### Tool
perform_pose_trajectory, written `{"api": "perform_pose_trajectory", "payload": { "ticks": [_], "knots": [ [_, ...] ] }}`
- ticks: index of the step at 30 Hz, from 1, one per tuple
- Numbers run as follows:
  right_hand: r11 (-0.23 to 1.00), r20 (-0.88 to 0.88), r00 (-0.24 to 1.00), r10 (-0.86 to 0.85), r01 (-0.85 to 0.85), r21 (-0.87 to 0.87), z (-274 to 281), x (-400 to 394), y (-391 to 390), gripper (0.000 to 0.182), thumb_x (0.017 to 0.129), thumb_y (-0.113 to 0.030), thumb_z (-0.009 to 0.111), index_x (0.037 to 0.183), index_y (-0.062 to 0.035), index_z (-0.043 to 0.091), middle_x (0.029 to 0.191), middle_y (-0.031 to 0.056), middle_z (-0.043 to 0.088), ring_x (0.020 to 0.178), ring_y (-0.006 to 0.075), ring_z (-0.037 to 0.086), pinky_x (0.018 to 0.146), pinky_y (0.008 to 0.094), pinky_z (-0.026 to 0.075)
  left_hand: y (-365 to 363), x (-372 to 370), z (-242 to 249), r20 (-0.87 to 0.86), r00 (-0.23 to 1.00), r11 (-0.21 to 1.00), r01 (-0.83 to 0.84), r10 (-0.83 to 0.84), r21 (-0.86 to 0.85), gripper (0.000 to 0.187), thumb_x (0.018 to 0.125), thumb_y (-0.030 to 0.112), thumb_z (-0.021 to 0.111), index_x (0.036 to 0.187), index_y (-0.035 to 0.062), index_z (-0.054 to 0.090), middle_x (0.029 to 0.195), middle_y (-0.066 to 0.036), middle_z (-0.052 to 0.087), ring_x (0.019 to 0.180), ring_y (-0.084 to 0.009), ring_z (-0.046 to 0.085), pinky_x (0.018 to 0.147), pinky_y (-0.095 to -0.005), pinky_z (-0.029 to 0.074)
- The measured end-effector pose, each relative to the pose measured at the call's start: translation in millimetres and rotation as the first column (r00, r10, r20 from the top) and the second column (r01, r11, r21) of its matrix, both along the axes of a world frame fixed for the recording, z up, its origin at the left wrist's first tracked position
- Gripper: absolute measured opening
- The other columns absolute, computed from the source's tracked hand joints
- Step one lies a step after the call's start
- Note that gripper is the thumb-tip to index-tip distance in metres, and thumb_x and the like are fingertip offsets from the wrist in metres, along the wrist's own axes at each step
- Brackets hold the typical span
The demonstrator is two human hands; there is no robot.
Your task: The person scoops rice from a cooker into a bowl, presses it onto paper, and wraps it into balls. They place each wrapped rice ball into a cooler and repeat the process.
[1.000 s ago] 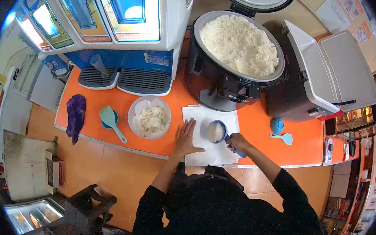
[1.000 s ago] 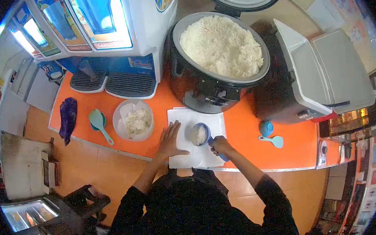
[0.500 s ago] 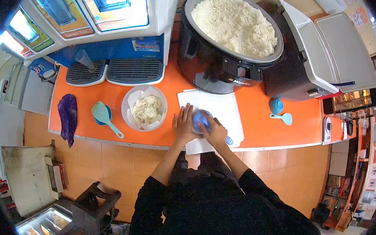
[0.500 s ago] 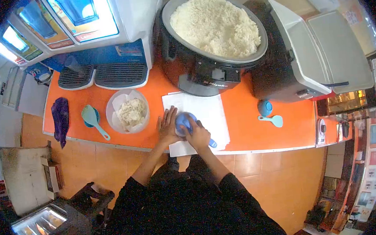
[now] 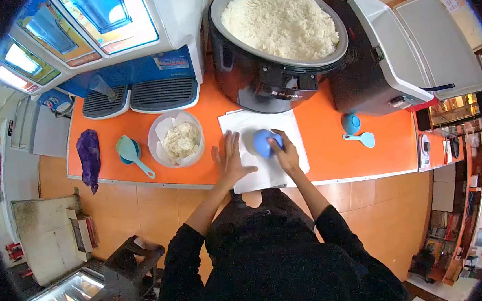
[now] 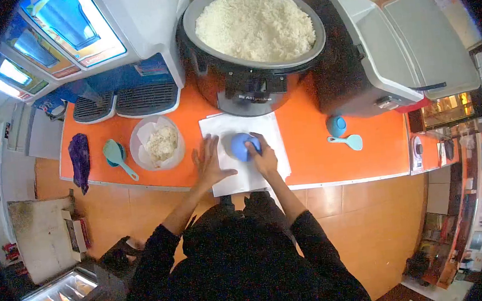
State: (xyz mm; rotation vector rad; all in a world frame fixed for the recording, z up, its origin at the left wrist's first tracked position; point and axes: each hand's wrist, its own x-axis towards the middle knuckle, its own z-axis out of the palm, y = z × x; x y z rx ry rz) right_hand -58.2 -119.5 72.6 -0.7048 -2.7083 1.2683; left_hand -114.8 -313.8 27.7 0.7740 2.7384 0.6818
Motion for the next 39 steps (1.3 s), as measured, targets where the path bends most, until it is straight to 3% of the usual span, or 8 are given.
{"api": "perform_pose_trajectory", "payload": {
  "ticks": [3, 10, 16, 19, 25, 28, 31, 39],
  "knots": [
    [0.943, -0.355, 0.885, -0.302, 0.224, -0.244, -43, 34, 68, 0.064, 0.089, -0.055, 0.059, 0.129, -0.0065, 0.048, 0.090, 0.0176, 0.066, 0.084, 0.0286, 0.065, 0.079, 0.0400, 0.049, -9, 31, 11, -0.124, 0.988, 0.970, 0.119, -0.094, 0.213, 0.060, 0.074, 0.033, 0.075, 0.124, 0.0095, 0.051, 0.124, -0.012, 0.045, 0.117, -0.0302, 0.045, 0.096, -0.0503, 0.033],
    [0.909, 0.083, 0.945, -0.317, 0.278, 0.311, -11, 60, 125, 0.061, 0.090, -0.052, 0.054, 0.134, -0.0100, 0.044, 0.116, 0.0280, 0.056, 0.106, 0.0476, 0.056, 0.089, 0.0513, 0.044, 2, 34, -8, -0.201, 0.928, 0.874, 0.364, -0.313, 0.321, 0.010, 0.081, 0.017, 0.066, 0.078, 0.0081, 0.060, 0.083, -0.003, 0.057, 0.092, -0.0249, 0.055, 0.079, -0.0386, 0.041],
    [0.713, -0.147, 0.738, 0.658, -0.548, 0.438, 47, 39, 26, 0.053, 0.073, -0.036, 0.074, 0.119, -0.0134, 0.061, 0.110, 0.0084, 0.058, 0.103, 0.0290, 0.056, 0.095, 0.0416, 0.041, 8, 37, 12, -0.260, 0.959, 0.898, 0.208, -0.110, 0.389, 0.008, 0.083, 0.015, 0.063, 0.078, 0.0085, 0.060, 0.082, -0.006, 0.057, 0.083, -0.0274, 0.055, 0.075, -0.0396, 0.041],
    [0.640, -0.010, 0.796, 0.606, -0.479, 0.601, -9, 39, 51, 0.048, 0.067, -0.022, 0.075, 0.114, -0.0161, 0.066, 0.104, 0.0046, 0.061, 0.104, 0.0250, 0.058, 0.094, 0.0398, 0.043, 5, 41, 27, -0.177, 0.984, 0.919, 0.101, -0.035, 0.381, 0.011, 0.080, 0.010, 0.063, 0.091, 0.0091, 0.063, 0.092, -0.008, 0.061, 0.089, -0.0284, 0.058, 0.080, -0.0428, 0.042],
    [0.921, -0.252, 0.966, 0.054, -0.146, -0.361, -32, 19, 91, 0.014, 0.080, -0.014, 0.073, 0.074, -0.0021, 0.069, 0.064, 0.0024, 0.065, 0.059, 0.0119, 0.059, 0.059, 0.0288, 0.049, -15, 38, 7, -0.157, 0.985, 0.912, 0.129, -0.072, 0.389, 0.022, 0.087, 0.023, 0.067, 0.095, 0.0019, 0.063, 0.094, -0.008, 0.064, 0.085, -0.0242, 0.062, 0.075, -0.0365, 0.049],
    [0.818, -0.204, 0.973, -0.111, -0.027, -0.574, -54, -7, 93, 0.031, 0.085, -0.017, 0.073, 0.064, 0.0003, 0.058, 0.058, -0.0012, 0.054, 0.054, 0.0066, 0.051, 0.050, 0.0277, 0.041, -9, 15, 9, 0.369, 0.883, 0.695, -0.460, 0.291, 0.553, 0.029, 0.091, 0.028, 0.066, 0.085, -0.0006, 0.064, 0.076, -0.001, 0.061, 0.067, -0.0108, 0.054, 0.062, -0.0282, 0.045],
    [0.903, -0.279, 0.935, -0.221, 0.088, -0.421, -94, -19, 76, 0.028, 0.087, -0.017, 0.070, 0.071, -0.0006, 0.055, 0.055, -0.0012, 0.048, 0.051, 0.0082, 0.046, 0.046, 0.0299, 0.037, 3, -10, -31, 0.581, 0.735, 0.343, -0.678, 0.351, 0.650, 0.035, 0.093, 0.029, 0.065, 0.076, -0.0015, 0.068, 0.065, 0.005, 0.052, 0.061, -0.0054, 0.044, 0.054, -0.0264, 0.036],
    [0.855, -0.187, 0.979, 0.079, 0.030, 0.518, -22, 2, 44, 0.046, 0.084, -0.010, 0.056, 0.129, -0.0056, 0.047, 0.125, 0.0170, 0.048, 0.119, 0.0307, 0.045, 0.091, 0.0482, 0.036, -29, 3, -6, 0.396, 0.706, 0.685, -0.694, 0.586, 0.224, 0.037, 0.094, 0.031, 0.061, 0.073, 0.0004, 0.070, 0.066, -0.009, 0.066, 0.051, -0.0137, 0.055, 0.048, -0.0285, 0.042]
  ]
}}
